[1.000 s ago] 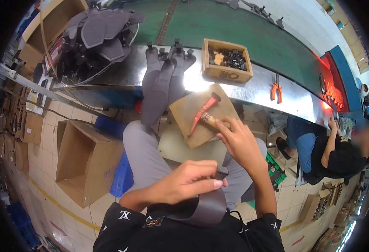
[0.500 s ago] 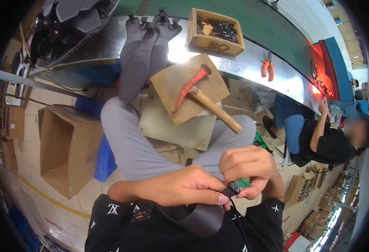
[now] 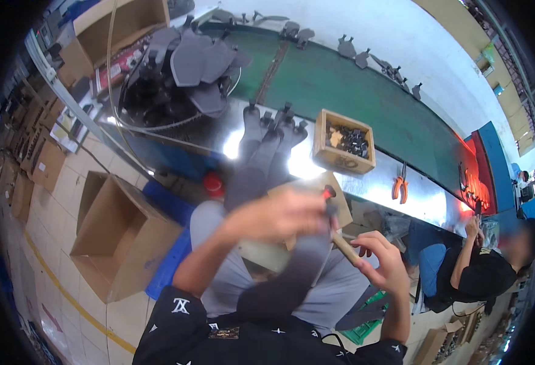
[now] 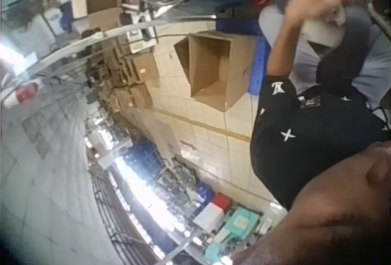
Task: Using a hammer and small fasteners to assemble or reinforce dark shoe upper components at a factory workstation.
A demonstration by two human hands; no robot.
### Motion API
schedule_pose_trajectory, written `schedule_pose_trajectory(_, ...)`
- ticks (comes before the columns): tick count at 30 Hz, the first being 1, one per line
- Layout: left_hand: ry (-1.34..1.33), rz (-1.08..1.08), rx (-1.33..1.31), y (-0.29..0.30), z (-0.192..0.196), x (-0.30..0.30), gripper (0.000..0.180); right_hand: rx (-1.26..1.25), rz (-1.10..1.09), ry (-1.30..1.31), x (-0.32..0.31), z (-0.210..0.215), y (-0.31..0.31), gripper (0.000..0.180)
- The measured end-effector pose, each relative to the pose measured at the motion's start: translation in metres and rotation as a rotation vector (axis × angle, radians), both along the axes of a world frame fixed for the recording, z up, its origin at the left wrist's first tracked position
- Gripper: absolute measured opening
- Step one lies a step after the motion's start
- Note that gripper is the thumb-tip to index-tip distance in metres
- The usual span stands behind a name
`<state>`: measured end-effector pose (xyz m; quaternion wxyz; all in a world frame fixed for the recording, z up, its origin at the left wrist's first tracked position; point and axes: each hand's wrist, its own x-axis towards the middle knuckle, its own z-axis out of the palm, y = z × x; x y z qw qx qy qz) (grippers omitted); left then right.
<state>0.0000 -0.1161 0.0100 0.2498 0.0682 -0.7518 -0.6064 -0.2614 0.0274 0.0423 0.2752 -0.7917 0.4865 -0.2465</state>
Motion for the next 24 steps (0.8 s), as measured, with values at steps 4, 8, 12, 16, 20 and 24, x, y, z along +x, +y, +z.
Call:
schedule_pose_trajectory(4,-0.214,0.266,0.080,-0.109,-0.011,-0.006,0.046,-0.008,-0.365,-0.068,-0.014,-0.058,0.026,0.016)
schedule_pose_trajectory(8,-0.500,1.281,-0.657,-0.131,-0.058,-0.005,0.080,-0.083,-0.588,-0.083,-0.027,-0.116,0.078,0.011)
schedule_pose_trajectory(12,-1.019,1.186,-0.177,-0.107,-0.114,-0.005,0.120,0.192,-0.865,-0.684,-0.038,-0.163,0.132,0.022)
schedule_pose_trajectory(16,-1.168,1.172,-0.185,-0.126,-0.103,-0.007,0.124,0.297,-0.983,-0.838,-0.068,-0.202,0.137,0.029)
schedule_pose_trajectory(20,-1.142,1.049,-0.080,-0.154,-0.105,0.007,0.118,0.343,-0.794,0.433,-0.049,-0.227,0.088,0.017)
schedule_pose_trajectory(24,-1.046,1.067,-0.160,-0.157,-0.101,0.004,0.112,0.041,-0.594,0.611,-0.061,-0.307,0.028,0.034)
